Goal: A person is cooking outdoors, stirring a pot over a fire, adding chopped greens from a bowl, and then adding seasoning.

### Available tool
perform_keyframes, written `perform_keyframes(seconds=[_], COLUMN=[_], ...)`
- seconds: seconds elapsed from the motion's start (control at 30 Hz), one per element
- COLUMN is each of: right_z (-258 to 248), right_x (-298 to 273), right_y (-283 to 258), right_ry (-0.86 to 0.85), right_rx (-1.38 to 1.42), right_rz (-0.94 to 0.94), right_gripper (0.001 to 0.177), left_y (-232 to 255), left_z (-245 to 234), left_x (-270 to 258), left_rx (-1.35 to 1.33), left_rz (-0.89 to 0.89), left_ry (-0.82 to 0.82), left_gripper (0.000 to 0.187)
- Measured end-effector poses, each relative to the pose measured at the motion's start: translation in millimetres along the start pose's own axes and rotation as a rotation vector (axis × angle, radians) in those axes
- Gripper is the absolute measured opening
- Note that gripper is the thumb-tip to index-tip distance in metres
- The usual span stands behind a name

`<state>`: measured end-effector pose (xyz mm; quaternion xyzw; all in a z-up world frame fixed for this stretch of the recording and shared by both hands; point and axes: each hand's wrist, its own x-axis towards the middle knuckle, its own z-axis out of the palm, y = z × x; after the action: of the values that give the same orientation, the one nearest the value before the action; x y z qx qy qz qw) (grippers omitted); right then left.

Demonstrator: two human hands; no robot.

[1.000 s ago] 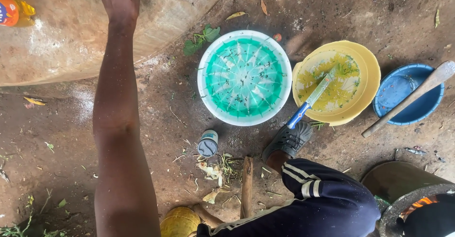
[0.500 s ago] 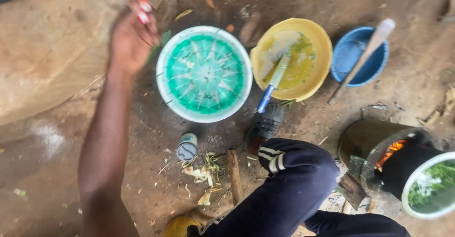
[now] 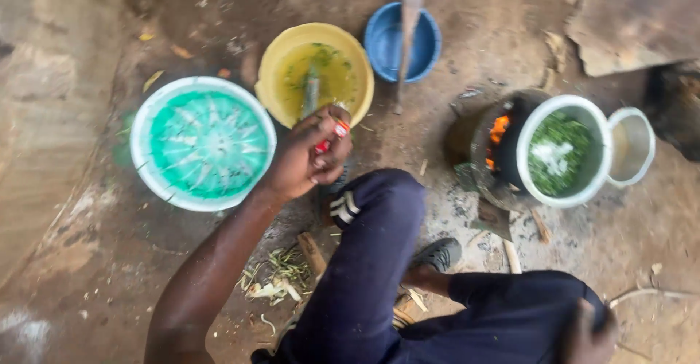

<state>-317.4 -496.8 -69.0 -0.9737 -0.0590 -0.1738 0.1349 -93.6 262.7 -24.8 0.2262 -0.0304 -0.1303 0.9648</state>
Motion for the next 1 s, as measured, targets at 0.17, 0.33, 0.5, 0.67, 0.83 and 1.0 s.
perform_keyframes(seconds=[0.17,0.33,0.5,0.67,0.83,1.0], right_z=[-10,-14,-6,2,20,13], right_x=[173,197,175,151,136,145], right_y=[-299,-347,-327,-330,-346,-362], right_ry=[-0.049,0.021,0.079,0.175,0.092,0.031], right_rx=[0.693,0.715,0.616,0.922,0.993,1.056], right_rz=[0.359,0.08,0.058,0.121,0.035,0.058], right_gripper=[0.042,0.048,0.027,0.03,0.023,0.024], left_y=[-87,-171,-209,-229,-233,-228], left_z=[111,174,184,155,118,98], left_x=[24,30,24,-14,-50,-52], left_rx=[0.411,0.613,0.764,0.535,0.318,0.285], left_rz=[-0.07,-0.286,-0.367,-0.432,-0.431,-0.384], left_ry=[-0.042,-0.182,-0.239,-0.064,0.022,0.027], left_gripper=[0.022,0.022,0.025,0.032,0.031,0.03])
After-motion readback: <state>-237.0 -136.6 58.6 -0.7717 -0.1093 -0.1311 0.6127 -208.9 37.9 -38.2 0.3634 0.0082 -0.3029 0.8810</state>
